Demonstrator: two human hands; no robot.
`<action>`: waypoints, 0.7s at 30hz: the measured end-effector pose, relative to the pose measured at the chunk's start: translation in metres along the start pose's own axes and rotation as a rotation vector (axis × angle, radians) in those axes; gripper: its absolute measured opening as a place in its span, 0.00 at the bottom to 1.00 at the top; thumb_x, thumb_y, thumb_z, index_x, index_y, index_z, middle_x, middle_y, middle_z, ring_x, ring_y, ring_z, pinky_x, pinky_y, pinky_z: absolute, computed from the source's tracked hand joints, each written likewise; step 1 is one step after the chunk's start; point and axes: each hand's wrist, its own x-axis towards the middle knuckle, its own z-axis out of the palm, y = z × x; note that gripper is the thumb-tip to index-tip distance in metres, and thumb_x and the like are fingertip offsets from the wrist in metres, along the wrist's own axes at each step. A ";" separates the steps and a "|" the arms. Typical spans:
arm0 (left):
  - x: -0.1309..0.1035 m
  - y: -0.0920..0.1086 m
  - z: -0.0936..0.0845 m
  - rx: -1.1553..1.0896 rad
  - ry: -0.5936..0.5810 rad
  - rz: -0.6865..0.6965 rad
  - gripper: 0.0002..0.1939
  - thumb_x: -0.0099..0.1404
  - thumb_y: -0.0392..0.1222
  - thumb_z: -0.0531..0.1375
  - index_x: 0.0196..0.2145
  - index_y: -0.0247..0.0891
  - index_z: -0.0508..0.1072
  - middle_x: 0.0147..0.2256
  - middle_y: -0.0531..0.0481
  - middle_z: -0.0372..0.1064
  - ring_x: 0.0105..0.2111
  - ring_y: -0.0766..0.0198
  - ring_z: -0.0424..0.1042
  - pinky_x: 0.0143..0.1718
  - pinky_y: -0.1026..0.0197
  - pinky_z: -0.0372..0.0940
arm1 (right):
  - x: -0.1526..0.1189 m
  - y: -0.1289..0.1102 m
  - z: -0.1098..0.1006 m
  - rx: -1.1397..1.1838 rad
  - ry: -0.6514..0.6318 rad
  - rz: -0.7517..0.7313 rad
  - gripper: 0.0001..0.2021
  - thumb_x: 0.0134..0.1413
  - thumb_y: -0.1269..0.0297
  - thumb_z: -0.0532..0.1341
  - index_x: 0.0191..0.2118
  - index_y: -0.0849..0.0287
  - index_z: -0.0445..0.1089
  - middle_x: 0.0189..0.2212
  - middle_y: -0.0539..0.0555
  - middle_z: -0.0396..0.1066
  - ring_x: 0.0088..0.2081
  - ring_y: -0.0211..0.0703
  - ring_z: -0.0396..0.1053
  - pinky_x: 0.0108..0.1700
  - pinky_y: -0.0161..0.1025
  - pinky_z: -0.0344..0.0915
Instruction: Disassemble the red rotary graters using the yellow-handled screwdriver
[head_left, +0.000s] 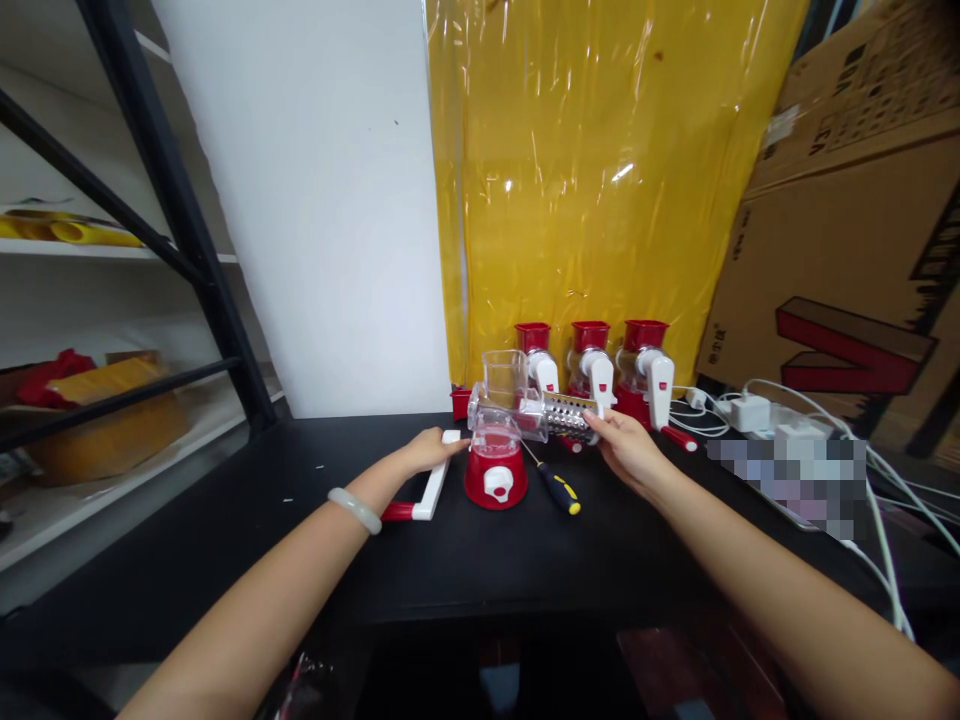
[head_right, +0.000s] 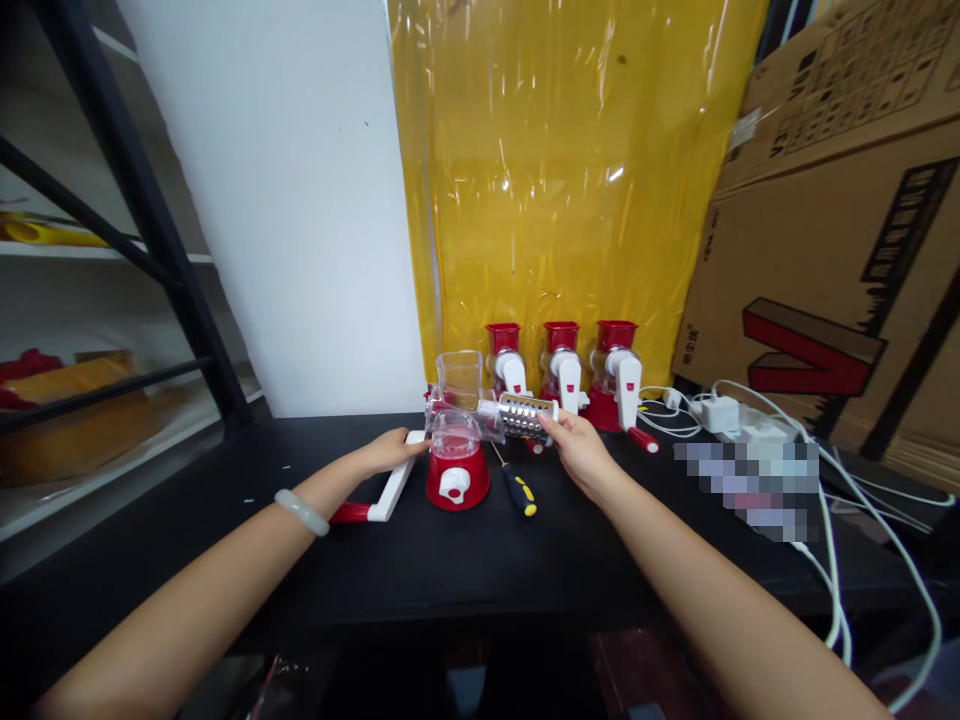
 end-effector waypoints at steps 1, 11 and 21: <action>0.000 -0.001 0.001 0.023 0.001 0.007 0.21 0.45 0.59 0.67 0.20 0.39 0.66 0.21 0.46 0.70 0.26 0.54 0.71 0.24 0.62 0.57 | 0.000 0.000 -0.003 0.006 0.009 -0.004 0.19 0.39 0.47 0.70 0.30 0.59 0.75 0.33 0.58 0.77 0.44 0.52 0.72 0.50 0.49 0.64; -0.004 -0.012 0.005 0.247 -0.186 0.096 0.27 0.58 0.63 0.55 0.33 0.33 0.74 0.37 0.35 0.76 0.37 0.47 0.75 0.37 0.56 0.65 | 0.012 -0.003 -0.035 -0.047 0.171 -0.152 0.18 0.45 0.48 0.68 0.35 0.59 0.73 0.32 0.54 0.76 0.38 0.45 0.73 0.48 0.45 0.66; -0.010 0.051 -0.016 -0.576 -0.062 0.405 0.48 0.50 0.49 0.71 0.63 0.38 0.54 0.58 0.30 0.60 0.59 0.45 0.61 0.56 0.42 0.59 | 0.061 -0.047 -0.021 -0.511 0.427 -0.431 0.19 0.50 0.46 0.61 0.33 0.59 0.71 0.26 0.51 0.72 0.28 0.41 0.68 0.33 0.38 0.64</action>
